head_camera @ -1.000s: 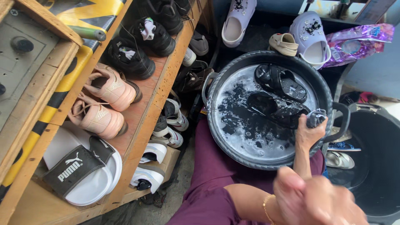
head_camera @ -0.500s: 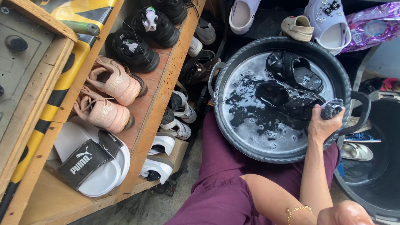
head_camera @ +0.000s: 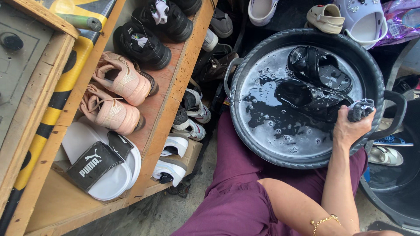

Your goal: The person washes black sandals in a basin of soapy water by hand with a cloth, scrubbing the surfaces and then setting them aside.

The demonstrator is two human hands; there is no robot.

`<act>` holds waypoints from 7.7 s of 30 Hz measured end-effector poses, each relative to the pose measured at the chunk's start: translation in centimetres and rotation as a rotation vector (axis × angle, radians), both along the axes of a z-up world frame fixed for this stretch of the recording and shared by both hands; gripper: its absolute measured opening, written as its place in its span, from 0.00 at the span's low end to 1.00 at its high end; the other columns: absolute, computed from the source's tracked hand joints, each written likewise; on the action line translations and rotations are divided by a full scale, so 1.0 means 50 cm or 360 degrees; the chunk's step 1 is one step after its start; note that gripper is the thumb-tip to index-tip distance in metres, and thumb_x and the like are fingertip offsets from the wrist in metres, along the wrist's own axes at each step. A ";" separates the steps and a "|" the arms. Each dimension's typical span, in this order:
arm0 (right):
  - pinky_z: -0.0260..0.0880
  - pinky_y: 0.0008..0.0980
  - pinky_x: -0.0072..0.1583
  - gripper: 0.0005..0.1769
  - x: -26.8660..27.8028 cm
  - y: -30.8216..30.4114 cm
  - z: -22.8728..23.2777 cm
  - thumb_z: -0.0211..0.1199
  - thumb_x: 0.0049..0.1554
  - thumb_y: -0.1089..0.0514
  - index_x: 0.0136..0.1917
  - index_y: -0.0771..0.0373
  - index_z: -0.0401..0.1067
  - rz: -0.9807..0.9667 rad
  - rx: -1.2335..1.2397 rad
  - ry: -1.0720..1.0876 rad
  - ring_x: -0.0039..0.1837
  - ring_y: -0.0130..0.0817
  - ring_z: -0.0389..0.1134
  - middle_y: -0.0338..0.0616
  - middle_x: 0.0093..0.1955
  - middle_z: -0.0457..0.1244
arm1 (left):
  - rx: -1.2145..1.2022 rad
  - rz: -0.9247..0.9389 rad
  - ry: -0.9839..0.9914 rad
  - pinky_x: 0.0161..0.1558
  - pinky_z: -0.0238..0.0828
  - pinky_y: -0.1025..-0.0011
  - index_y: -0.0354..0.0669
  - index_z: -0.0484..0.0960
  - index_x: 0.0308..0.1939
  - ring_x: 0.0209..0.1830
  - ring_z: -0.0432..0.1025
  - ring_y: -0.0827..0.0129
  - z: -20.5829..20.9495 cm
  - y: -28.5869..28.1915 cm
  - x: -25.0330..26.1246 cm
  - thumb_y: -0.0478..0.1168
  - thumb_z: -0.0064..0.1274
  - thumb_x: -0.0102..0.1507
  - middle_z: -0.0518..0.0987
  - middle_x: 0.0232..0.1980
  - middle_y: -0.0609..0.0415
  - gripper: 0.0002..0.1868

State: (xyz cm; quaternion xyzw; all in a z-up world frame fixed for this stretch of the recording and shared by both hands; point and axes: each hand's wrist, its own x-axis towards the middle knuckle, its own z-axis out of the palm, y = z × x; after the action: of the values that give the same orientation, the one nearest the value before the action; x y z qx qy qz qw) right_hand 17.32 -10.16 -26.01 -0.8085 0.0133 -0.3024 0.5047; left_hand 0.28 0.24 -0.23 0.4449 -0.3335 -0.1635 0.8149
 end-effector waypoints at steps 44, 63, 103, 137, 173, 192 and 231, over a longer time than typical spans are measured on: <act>0.65 0.55 0.63 0.40 0.011 0.073 -0.044 0.65 0.48 0.68 0.72 0.67 0.56 0.0507 -0.0714 0.0593 0.61 0.76 0.61 0.77 0.66 0.51 | 0.2469 0.0783 0.0450 0.52 0.76 0.53 0.29 0.82 0.50 0.53 0.79 0.45 -0.627 0.304 0.390 0.69 0.68 0.48 0.83 0.51 0.34 0.46; 0.48 0.55 0.67 0.16 0.019 0.191 0.037 0.62 0.62 0.56 0.64 0.48 0.75 0.0396 -0.0423 0.0689 0.71 0.55 0.54 0.57 0.68 0.58 | 0.2058 0.1309 0.0252 0.47 0.74 0.48 0.36 0.77 0.53 0.48 0.76 0.37 -0.456 0.282 0.272 0.52 0.70 0.49 0.81 0.46 0.33 0.35; 0.52 0.53 0.77 0.16 -0.092 0.284 0.094 0.63 0.52 0.68 0.55 0.65 0.70 0.0987 -0.0944 -0.0029 0.79 0.61 0.51 0.56 0.70 0.59 | 0.1722 0.1692 0.0385 0.49 0.75 0.51 0.36 0.78 0.52 0.45 0.79 0.40 -0.519 0.308 0.156 0.36 0.64 0.56 0.84 0.42 0.33 0.21; 0.67 0.47 0.67 0.23 0.000 0.270 0.077 0.53 0.59 0.69 0.62 0.53 0.76 0.0517 -0.0454 0.0751 0.65 0.56 0.68 0.55 0.63 0.66 | 0.1756 0.1704 0.0504 0.51 0.75 0.55 0.36 0.81 0.50 0.46 0.80 0.43 -0.458 0.306 0.158 0.38 0.71 0.47 0.85 0.44 0.36 0.28; 0.69 0.44 0.63 0.12 -0.033 0.219 0.116 0.66 0.52 0.69 0.51 0.62 0.76 0.0491 -0.0501 0.0070 0.64 0.51 0.69 0.49 0.56 0.68 | 0.1587 0.1712 0.0454 0.51 0.73 0.57 0.36 0.73 0.49 0.49 0.77 0.46 -0.512 0.295 0.173 0.40 0.72 0.46 0.82 0.47 0.37 0.32; 0.57 0.48 0.74 0.19 -0.164 0.341 0.062 0.60 0.56 0.63 0.61 0.58 0.75 0.0863 -0.0438 0.0169 0.76 0.58 0.58 0.54 0.67 0.62 | 0.1260 0.1532 0.0383 0.53 0.74 0.58 0.37 0.80 0.58 0.56 0.78 0.48 -0.689 0.328 0.199 0.46 0.53 0.66 0.83 0.52 0.39 0.21; 0.60 0.54 0.68 0.14 -0.008 0.256 -0.016 0.61 0.53 0.65 0.54 0.63 0.68 0.0994 -0.0938 0.0118 0.67 0.58 0.63 0.53 0.60 0.63 | 0.2038 0.1462 0.0853 0.56 0.71 0.53 0.42 0.76 0.57 0.56 0.76 0.43 -0.523 0.310 0.171 0.44 0.74 0.47 0.83 0.52 0.39 0.36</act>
State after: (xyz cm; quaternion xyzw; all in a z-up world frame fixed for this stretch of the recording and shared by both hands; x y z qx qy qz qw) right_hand 16.93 2.63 -26.80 -0.8936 -0.3009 -0.0966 0.3186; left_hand 8.80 15.73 -26.36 0.8602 0.2441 -0.0731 0.4418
